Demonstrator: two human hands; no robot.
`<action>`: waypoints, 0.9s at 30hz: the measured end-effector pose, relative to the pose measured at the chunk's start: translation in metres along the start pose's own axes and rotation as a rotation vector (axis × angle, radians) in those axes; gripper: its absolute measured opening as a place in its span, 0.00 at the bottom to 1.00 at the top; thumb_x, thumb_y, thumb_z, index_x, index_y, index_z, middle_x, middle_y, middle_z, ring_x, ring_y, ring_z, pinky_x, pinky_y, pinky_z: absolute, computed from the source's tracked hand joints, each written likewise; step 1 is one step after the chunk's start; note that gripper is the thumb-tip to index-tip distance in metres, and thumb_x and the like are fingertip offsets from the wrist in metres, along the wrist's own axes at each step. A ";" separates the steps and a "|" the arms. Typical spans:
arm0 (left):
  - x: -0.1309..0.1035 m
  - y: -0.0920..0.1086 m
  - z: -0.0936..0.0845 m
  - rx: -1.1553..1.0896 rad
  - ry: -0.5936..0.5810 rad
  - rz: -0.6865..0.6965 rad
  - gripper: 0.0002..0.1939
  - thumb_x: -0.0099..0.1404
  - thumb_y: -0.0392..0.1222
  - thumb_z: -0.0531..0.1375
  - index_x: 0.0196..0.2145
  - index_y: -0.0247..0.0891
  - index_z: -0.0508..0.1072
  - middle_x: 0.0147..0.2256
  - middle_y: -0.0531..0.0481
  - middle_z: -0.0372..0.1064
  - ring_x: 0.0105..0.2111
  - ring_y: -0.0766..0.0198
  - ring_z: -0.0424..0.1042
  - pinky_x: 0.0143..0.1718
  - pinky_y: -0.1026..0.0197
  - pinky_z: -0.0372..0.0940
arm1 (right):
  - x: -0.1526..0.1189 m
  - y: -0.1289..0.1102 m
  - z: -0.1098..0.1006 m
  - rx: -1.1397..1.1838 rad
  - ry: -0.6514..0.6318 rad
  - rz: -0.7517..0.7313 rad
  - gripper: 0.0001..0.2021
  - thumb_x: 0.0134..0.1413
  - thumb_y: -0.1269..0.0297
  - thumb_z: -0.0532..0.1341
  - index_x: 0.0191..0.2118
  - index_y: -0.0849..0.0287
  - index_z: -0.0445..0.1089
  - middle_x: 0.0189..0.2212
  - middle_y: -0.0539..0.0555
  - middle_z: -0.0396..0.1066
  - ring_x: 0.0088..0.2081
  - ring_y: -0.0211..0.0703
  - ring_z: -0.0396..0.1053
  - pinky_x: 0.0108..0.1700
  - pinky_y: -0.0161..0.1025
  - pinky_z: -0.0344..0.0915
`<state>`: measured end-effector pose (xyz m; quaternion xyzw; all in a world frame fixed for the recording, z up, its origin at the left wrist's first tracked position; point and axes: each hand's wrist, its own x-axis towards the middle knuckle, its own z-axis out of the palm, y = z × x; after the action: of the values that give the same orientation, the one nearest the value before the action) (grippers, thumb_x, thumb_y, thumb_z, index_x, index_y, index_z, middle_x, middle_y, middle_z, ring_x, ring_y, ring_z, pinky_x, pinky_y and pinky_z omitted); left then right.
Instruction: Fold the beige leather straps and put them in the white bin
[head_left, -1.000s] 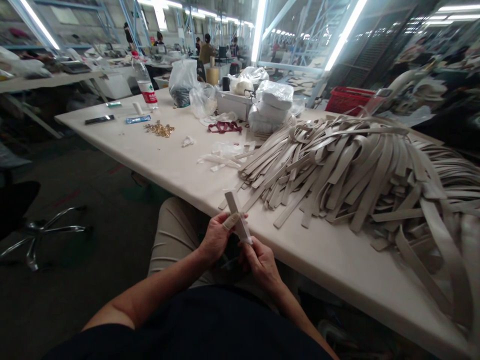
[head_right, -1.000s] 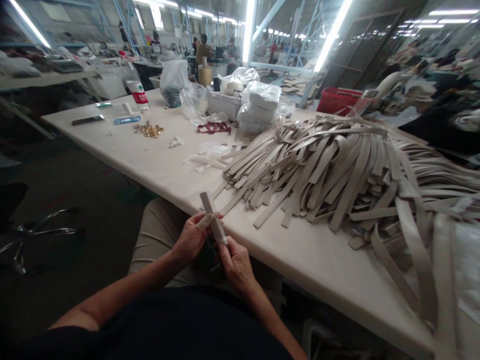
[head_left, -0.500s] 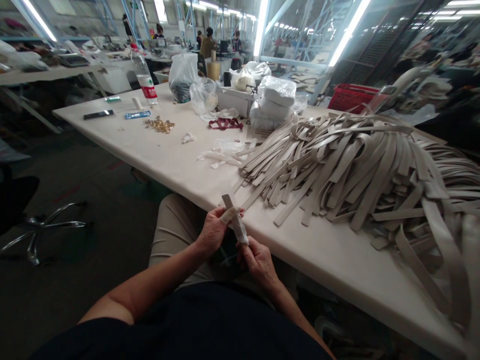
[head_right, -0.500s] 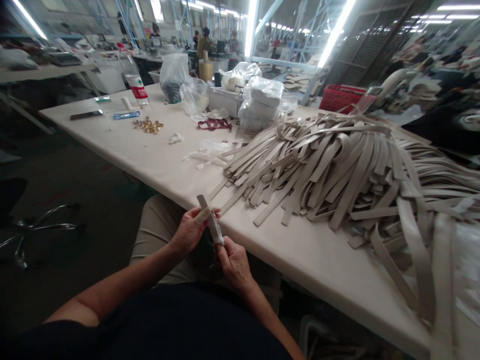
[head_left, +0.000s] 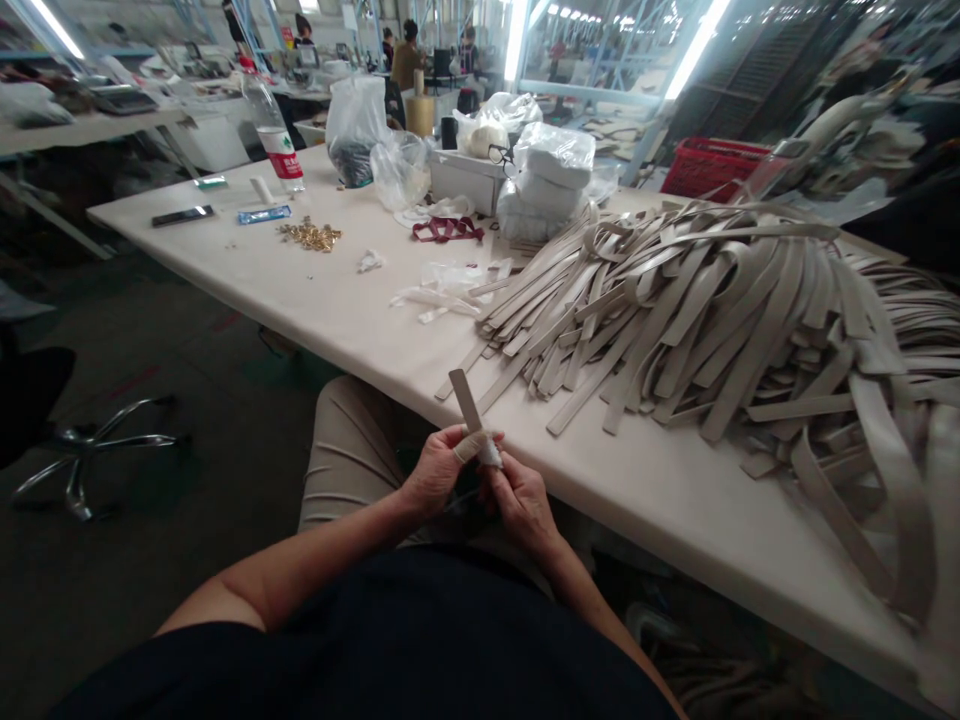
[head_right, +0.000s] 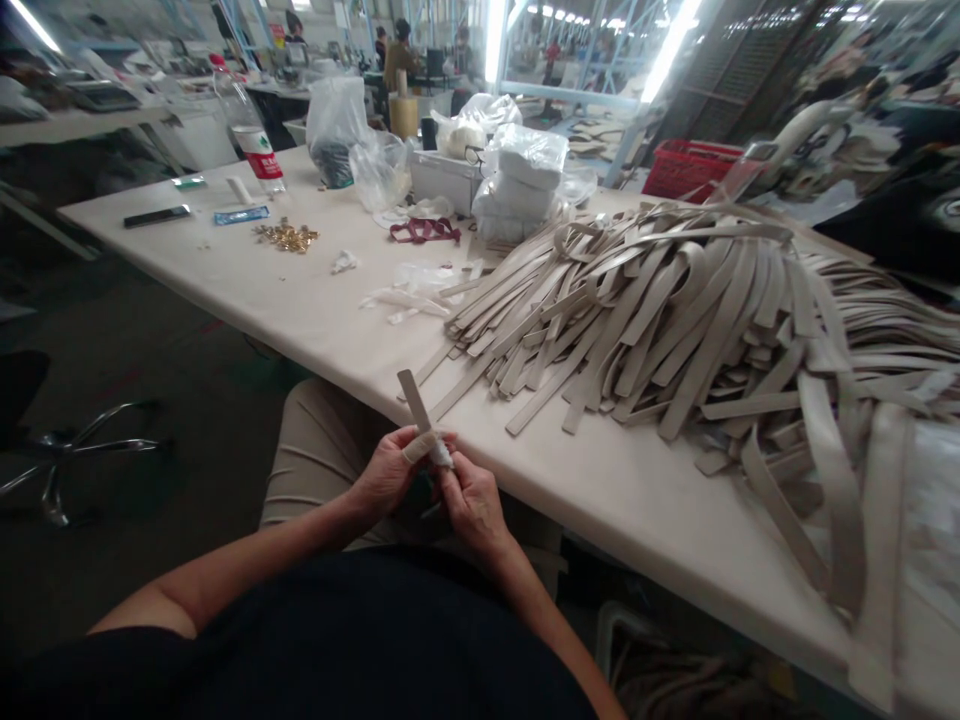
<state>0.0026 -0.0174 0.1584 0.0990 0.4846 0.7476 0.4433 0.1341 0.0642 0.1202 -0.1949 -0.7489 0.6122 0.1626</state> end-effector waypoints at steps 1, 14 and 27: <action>-0.003 -0.004 -0.001 0.026 -0.023 -0.025 0.22 0.49 0.52 0.76 0.36 0.33 0.83 0.28 0.47 0.77 0.23 0.67 0.70 0.26 0.66 0.63 | 0.000 0.000 -0.001 -0.004 0.003 -0.003 0.19 0.68 0.48 0.53 0.35 0.58 0.67 0.22 0.49 0.69 0.21 0.37 0.65 0.25 0.33 0.62; 0.023 0.054 0.007 0.025 0.080 0.285 0.22 0.59 0.61 0.68 0.30 0.36 0.79 0.34 0.46 0.80 0.36 0.60 0.79 0.45 0.60 0.70 | -0.014 -0.010 -0.005 -0.057 -0.166 -0.007 0.15 0.69 0.53 0.51 0.34 0.57 0.64 0.21 0.47 0.67 0.21 0.35 0.63 0.26 0.32 0.60; 0.046 0.116 0.004 0.063 0.383 0.372 0.20 0.79 0.50 0.45 0.44 0.38 0.72 0.44 0.60 0.79 0.52 0.70 0.72 0.48 0.66 0.67 | -0.074 0.010 -0.034 -0.187 -0.100 0.115 0.12 0.66 0.58 0.53 0.32 0.57 0.64 0.21 0.47 0.68 0.22 0.35 0.62 0.28 0.32 0.56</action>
<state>-0.0882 0.0041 0.2414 0.0570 0.5560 0.8060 0.1952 0.2160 0.0587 0.1164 -0.2211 -0.7974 0.5571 0.0706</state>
